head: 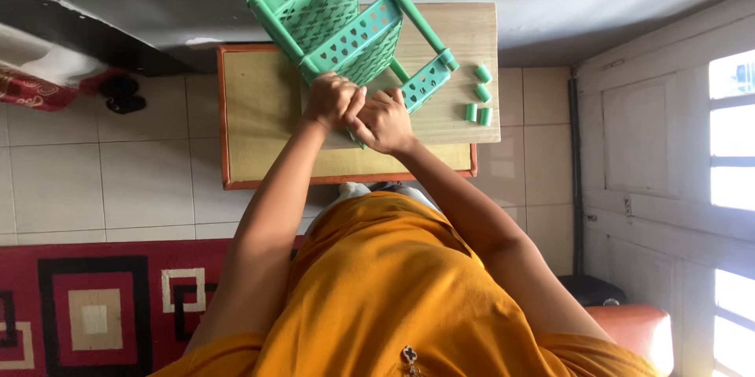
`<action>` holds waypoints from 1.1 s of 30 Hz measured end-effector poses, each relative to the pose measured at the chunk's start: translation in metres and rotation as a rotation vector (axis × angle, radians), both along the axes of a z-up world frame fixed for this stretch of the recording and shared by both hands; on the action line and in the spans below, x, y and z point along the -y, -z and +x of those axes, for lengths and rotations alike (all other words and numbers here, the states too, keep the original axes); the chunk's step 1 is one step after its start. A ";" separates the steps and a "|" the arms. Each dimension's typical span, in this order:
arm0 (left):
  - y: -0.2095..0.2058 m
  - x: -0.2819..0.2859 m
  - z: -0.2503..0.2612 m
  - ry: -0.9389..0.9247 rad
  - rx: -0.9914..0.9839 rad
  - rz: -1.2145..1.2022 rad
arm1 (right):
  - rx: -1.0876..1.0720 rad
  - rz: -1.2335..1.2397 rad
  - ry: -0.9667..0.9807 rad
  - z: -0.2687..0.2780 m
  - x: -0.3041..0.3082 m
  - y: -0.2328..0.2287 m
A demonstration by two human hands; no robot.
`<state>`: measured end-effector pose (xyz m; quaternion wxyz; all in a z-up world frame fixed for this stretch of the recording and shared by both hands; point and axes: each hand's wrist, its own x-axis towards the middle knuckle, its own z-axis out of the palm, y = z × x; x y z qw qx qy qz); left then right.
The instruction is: The person disassembles a green plastic crate on a wooden table. They remove the corner caps and side supports one by one, placing them on the table, then separate the crate into two halves and continue removing the remaining supports.
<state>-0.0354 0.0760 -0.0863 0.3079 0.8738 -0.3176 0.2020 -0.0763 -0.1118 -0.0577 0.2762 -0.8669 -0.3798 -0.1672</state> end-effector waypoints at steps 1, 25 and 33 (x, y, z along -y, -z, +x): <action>-0.002 0.001 0.005 -0.007 0.011 0.011 | 0.013 0.013 -0.008 0.005 0.001 -0.001; -0.035 0.009 0.011 -0.108 -0.209 0.149 | -0.632 1.117 0.362 0.052 0.090 0.030; -0.038 0.143 0.128 0.058 0.157 0.053 | -1.054 0.828 0.186 0.119 0.144 0.091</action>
